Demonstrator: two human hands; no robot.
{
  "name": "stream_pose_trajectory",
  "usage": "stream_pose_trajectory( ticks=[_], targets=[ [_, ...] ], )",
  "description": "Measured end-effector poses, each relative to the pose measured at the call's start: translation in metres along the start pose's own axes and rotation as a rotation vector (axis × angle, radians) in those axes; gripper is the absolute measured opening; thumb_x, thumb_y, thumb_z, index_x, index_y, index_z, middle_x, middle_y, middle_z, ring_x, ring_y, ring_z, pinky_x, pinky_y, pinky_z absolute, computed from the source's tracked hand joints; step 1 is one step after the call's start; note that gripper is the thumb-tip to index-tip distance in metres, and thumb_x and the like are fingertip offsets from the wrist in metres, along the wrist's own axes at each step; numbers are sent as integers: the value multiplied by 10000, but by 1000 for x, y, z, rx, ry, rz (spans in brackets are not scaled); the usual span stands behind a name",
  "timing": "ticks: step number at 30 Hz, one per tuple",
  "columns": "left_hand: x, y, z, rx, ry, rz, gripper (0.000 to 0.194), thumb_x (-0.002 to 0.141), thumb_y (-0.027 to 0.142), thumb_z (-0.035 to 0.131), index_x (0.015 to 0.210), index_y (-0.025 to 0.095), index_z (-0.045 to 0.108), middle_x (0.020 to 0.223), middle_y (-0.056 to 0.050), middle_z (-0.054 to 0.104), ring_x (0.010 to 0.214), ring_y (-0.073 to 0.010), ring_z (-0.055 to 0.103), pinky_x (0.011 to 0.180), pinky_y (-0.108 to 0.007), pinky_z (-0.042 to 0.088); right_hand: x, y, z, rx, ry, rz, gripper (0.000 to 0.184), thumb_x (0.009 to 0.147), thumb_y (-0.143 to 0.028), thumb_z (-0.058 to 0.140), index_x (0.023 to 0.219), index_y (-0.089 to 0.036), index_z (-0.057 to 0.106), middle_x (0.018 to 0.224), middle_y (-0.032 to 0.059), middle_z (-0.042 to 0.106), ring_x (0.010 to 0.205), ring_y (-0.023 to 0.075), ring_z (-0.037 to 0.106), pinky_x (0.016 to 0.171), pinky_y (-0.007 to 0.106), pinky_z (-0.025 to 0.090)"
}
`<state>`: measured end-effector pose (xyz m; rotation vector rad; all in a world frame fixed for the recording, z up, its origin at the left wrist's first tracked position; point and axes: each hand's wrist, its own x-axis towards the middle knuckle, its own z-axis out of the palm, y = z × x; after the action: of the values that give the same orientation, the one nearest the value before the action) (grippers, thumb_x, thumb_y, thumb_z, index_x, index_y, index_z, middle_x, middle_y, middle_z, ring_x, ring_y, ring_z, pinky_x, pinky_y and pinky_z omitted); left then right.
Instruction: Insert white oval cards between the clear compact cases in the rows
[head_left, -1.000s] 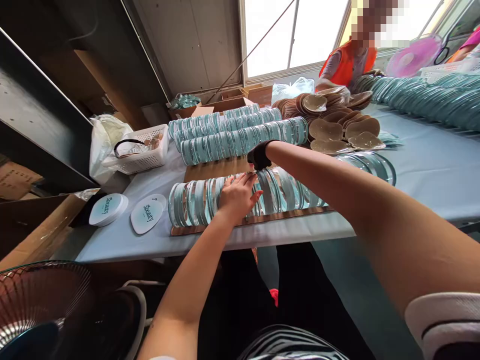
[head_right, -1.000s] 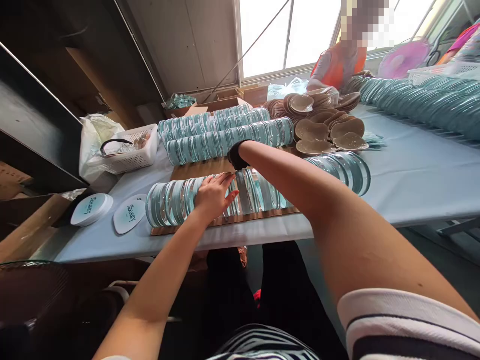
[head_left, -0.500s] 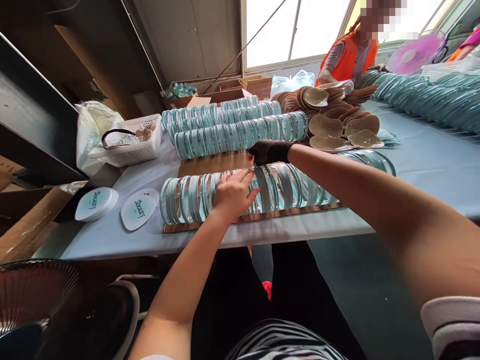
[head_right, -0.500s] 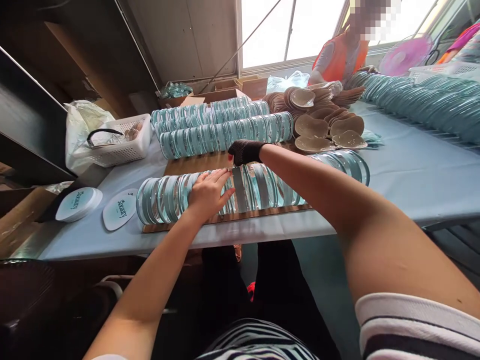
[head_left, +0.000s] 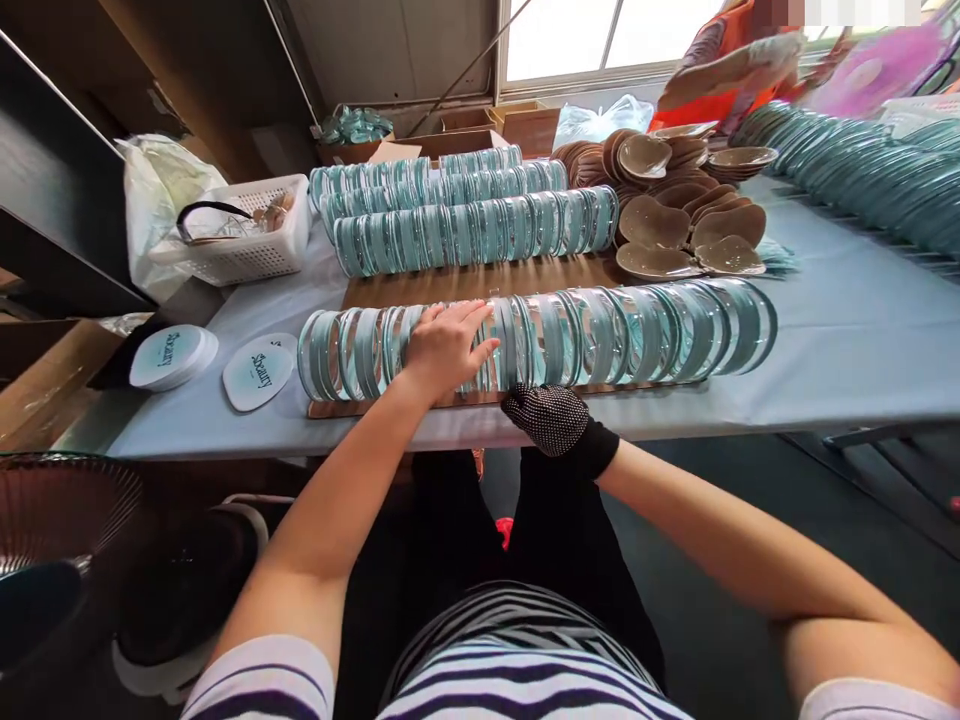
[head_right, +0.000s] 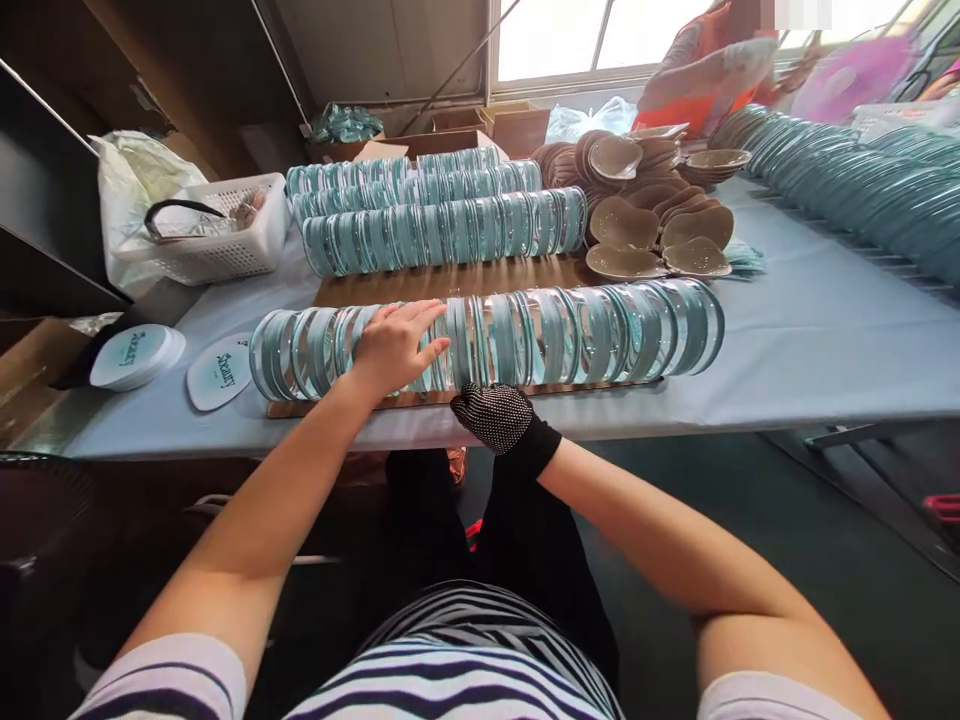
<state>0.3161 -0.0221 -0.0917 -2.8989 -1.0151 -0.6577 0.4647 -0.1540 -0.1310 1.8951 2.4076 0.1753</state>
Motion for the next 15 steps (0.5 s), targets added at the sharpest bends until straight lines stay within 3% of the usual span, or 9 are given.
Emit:
stream_pose_trajectory(
  ticks=[2, 4, 6, 9, 11, 13, 15],
  targets=[
    [2, 0, -5, -8, -34, 1, 468, 966, 403, 517, 1407, 245, 534, 1477, -50, 543, 1375, -217, 485, 1179, -449, 315, -9, 3, 5, 42, 21, -33, 401, 989, -161, 357, 1119, -201, 733, 1056, 141, 729, 877, 222, 684, 660, 304, 412],
    [7, 3, -9, 1, -56, -4, 448, 968, 378, 513, 1392, 235, 550, 1480, -58, 538, 1400, -234, 456, 1182, -477, 306, -12, 19, -6, 86, 24, -49, 345, 978, -225, 428, 1144, -222, 732, 1021, 118, 741, 854, 225, 689, 669, 310, 432],
    [14, 11, -10, 9, -39, -3, 443, 971, 363, 507, 1387, 222, 557, 1505, -70, 509, 1435, -251, 409, 1189, -499, 289, -3, 45, -28, 96, 100, 51, 353, 979, -298, 451, 1215, -230, 705, 1036, 111, 743, 859, 231, 693, 695, 316, 453],
    [26, 29, 0, -3, -3, 41, 514, 975, 408, 489, 1442, 193, 499, 1551, -86, 447, 1465, -256, 359, 1191, -494, 288, 36, 94, -64, 31, 215, 288, 416, 983, -326, 449, 1338, -199, 626, 1157, 140, 714, 990, 252, 684, 797, 325, 476],
    [31, 39, 11, 7, -4, 67, 566, 971, 457, 480, 1467, 186, 463, 1546, -86, 453, 1453, -255, 379, 1189, -490, 296, 74, 123, -80, 16, 52, 294, 419, 939, -286, 524, 1327, -166, 630, 1200, 151, 696, 1060, 264, 667, 844, 320, 479],
    [32, 44, 21, 36, 5, 73, 570, 964, 486, 474, 1457, 199, 473, 1523, -79, 485, 1425, -253, 420, 1185, -485, 301, 110, 141, -88, 55, -169, 182, 423, 868, -198, 601, 1282, -130, 657, 1206, 147, 694, 1072, 249, 660, 868, 293, 477],
    [31, 45, 27, 55, 19, 74, 560, 961, 504, 466, 1437, 212, 493, 1497, -75, 517, 1406, -252, 445, 1178, -478, 309, 137, 146, -91, 138, -304, 51, 449, 801, -103, 630, 1248, -102, 675, 1158, 132, 713, 1012, 216, 668, 857, 265, 476]
  ],
)
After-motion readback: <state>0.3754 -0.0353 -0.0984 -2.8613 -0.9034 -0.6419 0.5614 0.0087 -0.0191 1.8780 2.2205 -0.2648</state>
